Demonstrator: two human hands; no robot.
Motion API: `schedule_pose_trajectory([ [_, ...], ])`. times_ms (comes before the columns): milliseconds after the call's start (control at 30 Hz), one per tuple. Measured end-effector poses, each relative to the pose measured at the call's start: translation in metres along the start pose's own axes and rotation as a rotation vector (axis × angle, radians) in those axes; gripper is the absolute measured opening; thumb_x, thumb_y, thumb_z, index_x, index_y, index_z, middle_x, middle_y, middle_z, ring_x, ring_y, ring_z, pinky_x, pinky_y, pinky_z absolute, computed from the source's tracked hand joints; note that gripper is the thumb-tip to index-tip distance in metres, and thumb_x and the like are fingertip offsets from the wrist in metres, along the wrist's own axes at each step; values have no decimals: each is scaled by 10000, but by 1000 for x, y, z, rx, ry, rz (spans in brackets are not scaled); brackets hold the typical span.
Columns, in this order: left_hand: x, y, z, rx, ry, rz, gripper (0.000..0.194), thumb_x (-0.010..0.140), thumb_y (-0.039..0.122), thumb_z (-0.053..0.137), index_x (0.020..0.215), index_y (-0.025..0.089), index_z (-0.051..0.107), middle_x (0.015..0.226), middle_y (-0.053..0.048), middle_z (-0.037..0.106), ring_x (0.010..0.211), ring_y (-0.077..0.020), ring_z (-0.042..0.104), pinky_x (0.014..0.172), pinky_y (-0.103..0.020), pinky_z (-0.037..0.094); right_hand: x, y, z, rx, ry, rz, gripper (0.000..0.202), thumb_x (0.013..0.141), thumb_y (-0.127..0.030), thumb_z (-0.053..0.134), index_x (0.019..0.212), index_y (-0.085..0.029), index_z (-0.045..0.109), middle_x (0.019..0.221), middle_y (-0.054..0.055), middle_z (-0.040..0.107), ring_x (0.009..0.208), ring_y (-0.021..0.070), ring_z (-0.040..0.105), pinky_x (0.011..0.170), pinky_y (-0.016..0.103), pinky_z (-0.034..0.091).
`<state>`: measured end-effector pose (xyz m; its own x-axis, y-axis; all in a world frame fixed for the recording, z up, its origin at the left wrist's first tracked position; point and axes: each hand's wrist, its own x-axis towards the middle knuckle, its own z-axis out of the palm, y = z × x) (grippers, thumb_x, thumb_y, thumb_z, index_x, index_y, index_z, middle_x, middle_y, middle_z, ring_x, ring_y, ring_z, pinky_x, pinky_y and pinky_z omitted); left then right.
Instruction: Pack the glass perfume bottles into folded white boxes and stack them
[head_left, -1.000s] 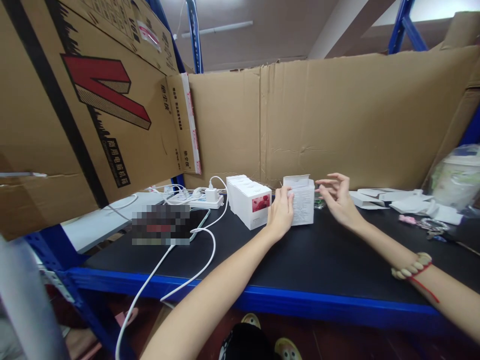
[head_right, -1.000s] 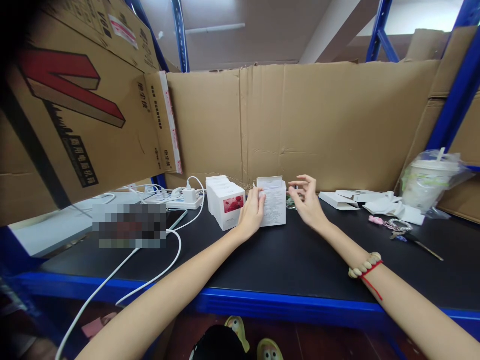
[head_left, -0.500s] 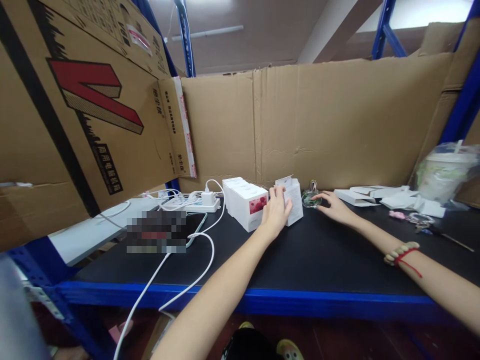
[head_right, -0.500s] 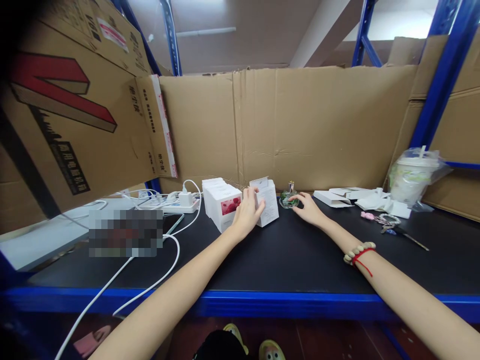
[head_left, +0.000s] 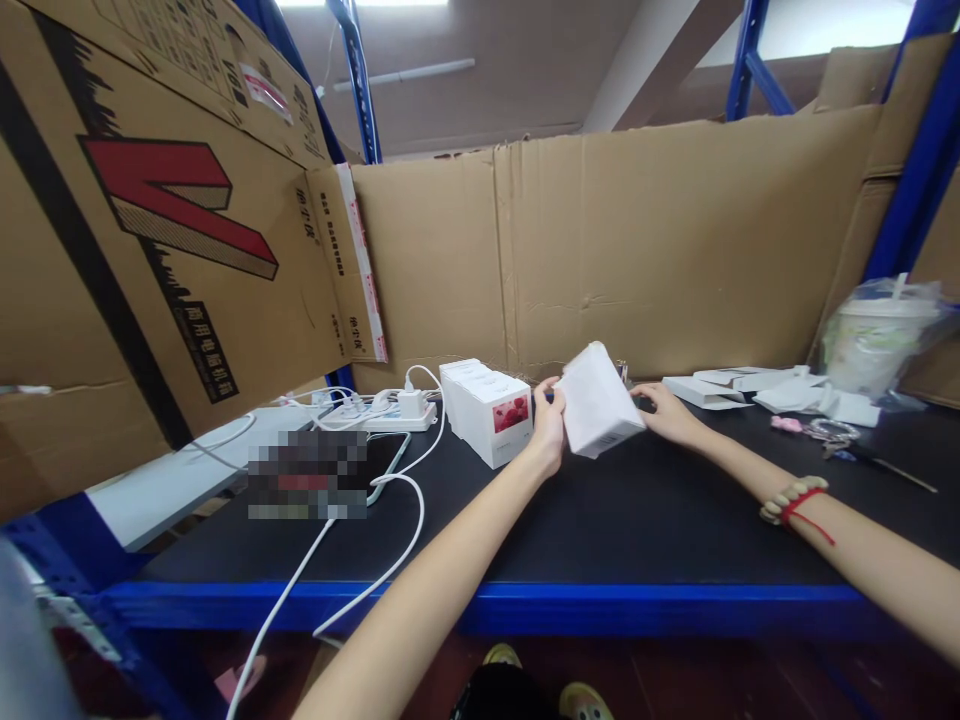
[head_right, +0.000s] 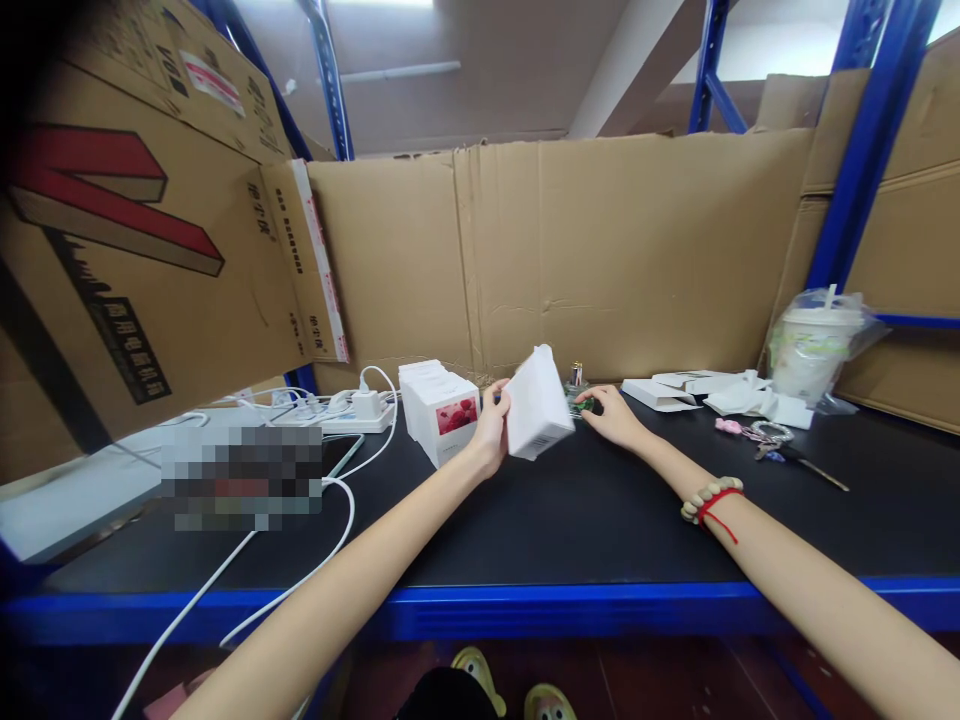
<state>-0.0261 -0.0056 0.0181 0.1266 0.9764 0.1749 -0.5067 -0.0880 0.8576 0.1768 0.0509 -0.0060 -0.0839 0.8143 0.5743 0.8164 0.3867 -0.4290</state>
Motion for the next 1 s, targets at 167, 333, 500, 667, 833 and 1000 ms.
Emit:
schedule_pose_trajectory([
  [167, -10, 10, 2, -260, -391, -292, 284, 861, 296, 273, 664, 177, 439, 558, -11, 451, 389, -83, 361, 411, -194, 313, -1, -5, -1, -7, 1, -28, 165, 625, -193, 541, 752, -214, 644, 905, 79, 571, 952, 245, 541, 799, 409, 462],
  [333, -11, 10, 0, -274, -388, -330, 309, 869, 312, 262, 665, 182, 454, 543, -10, 458, 381, -81, 360, 399, -188, 307, -1, -3, -2, -5, -3, -43, 157, 630, -171, 542, 738, -220, 645, 898, 72, 566, 930, 229, 551, 800, 400, 467],
  [500, -4, 2, 7, -44, 4, -367, 378, 896, 376, 258, 848, 156, 562, 589, -7, 534, 434, -90, 451, 441, -197, 359, -1, -1, -5, 29, -16, -71, 150, 619, -151, 546, 719, -219, 634, 855, 59, 564, 866, 206, 571, 746, 370, 493],
  [667, -2, 0, 8, 9, 136, -463, 450, 903, 392, 240, 947, 107, 585, 623, -13, 585, 499, -97, 514, 551, -200, 421, -3, -6, -8, 89, -31, -62, 100, 588, -152, 555, 670, -206, 572, 826, 53, 557, 750, 182, 593, 681, 349, 512],
  [833, -3, 3, 6, -58, 154, -466, 483, 909, 392, 186, 946, 129, 589, 623, -12, 606, 503, -99, 545, 570, -194, 436, -7, -15, -4, 193, -121, -55, 102, 623, -211, 542, 722, -217, 515, 814, 27, 607, 740, 176, 610, 716, 365, 512],
  [1000, -4, 0, 8, -96, 171, -443, 439, 904, 375, 238, 951, 129, 598, 681, -26, 641, 557, -108, 580, 601, -189, 445, -8, -17, 4, 225, -226, -111, 242, 696, -239, 481, 923, -234, 563, 1027, 42, 621, 910, 197, 605, 776, 375, 508],
])
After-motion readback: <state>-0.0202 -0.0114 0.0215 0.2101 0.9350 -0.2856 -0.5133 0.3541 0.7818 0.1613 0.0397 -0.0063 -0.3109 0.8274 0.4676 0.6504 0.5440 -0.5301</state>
